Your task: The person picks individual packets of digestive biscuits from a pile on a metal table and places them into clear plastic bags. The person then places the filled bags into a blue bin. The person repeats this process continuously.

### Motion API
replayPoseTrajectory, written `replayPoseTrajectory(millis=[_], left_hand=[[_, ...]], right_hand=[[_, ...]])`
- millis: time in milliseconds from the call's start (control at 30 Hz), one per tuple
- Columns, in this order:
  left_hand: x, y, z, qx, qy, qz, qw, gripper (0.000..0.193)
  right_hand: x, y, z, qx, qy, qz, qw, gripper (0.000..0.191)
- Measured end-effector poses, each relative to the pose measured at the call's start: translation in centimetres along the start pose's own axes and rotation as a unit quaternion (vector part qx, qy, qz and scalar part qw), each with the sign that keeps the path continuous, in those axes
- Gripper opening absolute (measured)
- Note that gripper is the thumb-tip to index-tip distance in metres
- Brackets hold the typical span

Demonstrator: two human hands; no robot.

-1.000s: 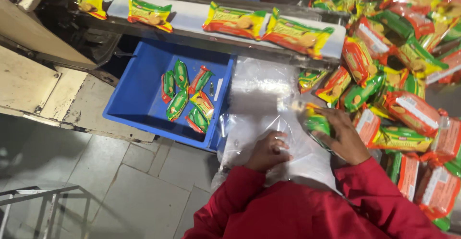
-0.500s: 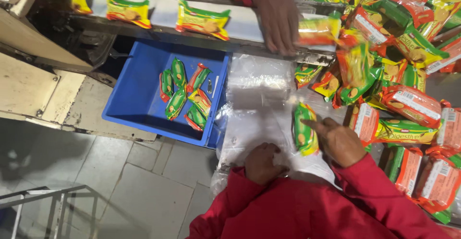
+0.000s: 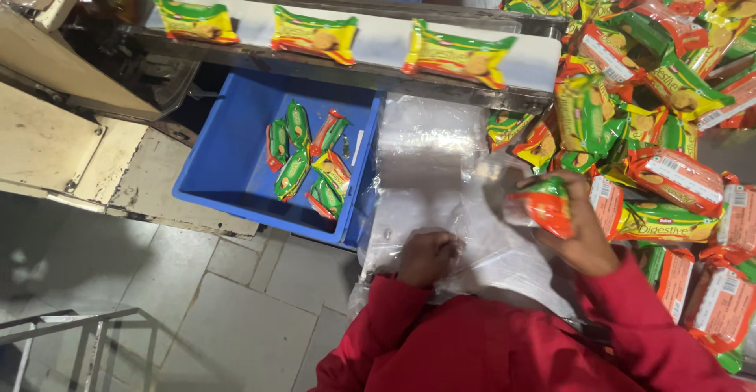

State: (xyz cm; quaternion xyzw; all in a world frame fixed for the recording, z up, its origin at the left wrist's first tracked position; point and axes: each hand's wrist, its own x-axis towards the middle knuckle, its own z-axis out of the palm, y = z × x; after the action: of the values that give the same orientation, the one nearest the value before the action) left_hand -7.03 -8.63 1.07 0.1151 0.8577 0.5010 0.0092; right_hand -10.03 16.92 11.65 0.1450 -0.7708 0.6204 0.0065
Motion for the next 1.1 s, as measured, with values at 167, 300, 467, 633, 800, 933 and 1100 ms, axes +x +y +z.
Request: replayPoseTrajectory(millis=[167,300,467,633,800,933,1100], left_hand=[[1.2,-1.3,2.3,0.109,-0.043,0.053,0.992,0.024],[2.8,-4.9,0.0,-0.177,-0.032,0.042,0.983,0.023],[2.0,-3.6,-0.4,-0.4,0.034,-0.145,0.904,0.033],[-1.0,2.7,-0.4,0.22,0.253,0.219,0.916,0.024],[-0.5,5.6,-3.6,0.144,0.133,0.161,0.967,0.048],[-1.9,7.8,-2.5,0.152,0.125,0.201,0.96,0.066],[-3.9,10.3,-1.3,0.117,0.008,0.111,0.987,0.073]], right_hand=[[-3.9,0.8,4.1,0.3,-0.132,-0.193,0.925,0.06],[-5.1,4.7,6.5,0.141,-0.13,-0.088,0.978,0.051],[-5.0,7.3,6.6,-0.009,-0.078,-0.014,0.997,0.057],[-4.7,7.2,6.5,0.062,0.062,-0.028,0.996,0.078],[-5.6,5.6,7.0,0.081,0.026,-0.149,0.985,0.072],[-5.0,3.4,6.2,-0.019,-0.103,-0.199,0.974,0.043],[-1.9,1.9,6.7,-0.351,-0.062,-0.281,0.891,0.037]])
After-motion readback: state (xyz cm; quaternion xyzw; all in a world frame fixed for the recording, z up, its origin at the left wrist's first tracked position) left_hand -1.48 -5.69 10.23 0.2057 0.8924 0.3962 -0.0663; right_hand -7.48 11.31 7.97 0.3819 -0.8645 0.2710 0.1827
